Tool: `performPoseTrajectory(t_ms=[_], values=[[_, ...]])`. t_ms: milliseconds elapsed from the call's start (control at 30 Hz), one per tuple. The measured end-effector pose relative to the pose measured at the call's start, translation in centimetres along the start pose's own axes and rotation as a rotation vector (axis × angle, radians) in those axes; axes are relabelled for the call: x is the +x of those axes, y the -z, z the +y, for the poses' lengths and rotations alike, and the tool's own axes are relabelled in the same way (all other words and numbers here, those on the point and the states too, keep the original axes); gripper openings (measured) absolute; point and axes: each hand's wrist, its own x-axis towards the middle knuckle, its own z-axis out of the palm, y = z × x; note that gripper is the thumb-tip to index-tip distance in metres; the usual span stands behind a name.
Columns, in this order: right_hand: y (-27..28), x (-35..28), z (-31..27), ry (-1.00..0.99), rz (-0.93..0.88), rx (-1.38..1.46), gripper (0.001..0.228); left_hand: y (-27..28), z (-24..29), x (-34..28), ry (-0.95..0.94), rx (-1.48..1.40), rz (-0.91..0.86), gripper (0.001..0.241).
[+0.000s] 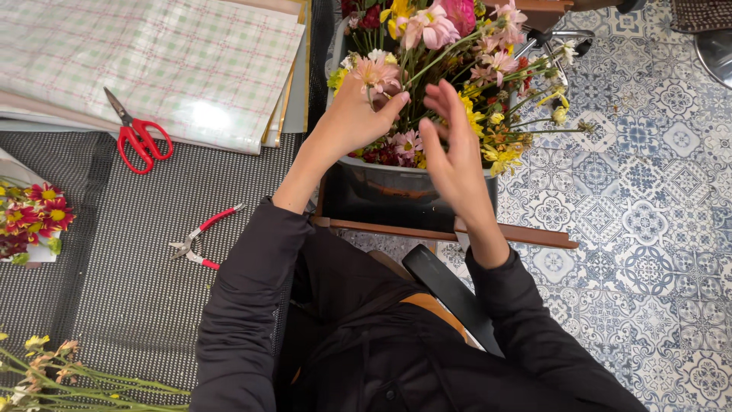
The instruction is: The person selects stems from a floral arrangement, trims them with shears, and organizes them on a workspace.
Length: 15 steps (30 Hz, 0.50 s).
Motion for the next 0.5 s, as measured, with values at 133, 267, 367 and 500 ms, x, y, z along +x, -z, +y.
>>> performPoseTrajectory(t_ms=[133,267,367,500], values=[[-0.5,2.9,2.5,0.077,-0.034,-0.176,0.044,0.3,-0.5,-0.1,0.000,0.019,-0.022,0.021],[-1.1,3.8,2.8,0.126,-0.046,-0.131,0.022,0.0,-1.0,-0.3,-0.056,-0.027,-0.049,0.033],[-1.6,3.9,4.8,0.147,-0.025,-0.079,0.030,-0.8,-4.2,1.5,-0.289,-0.108,0.029,0.038],[-1.4,3.6,5.1,0.164,0.027,-0.142,0.037,-1.4,-4.9,2.1,-0.522,0.050,0.267,0.028]])
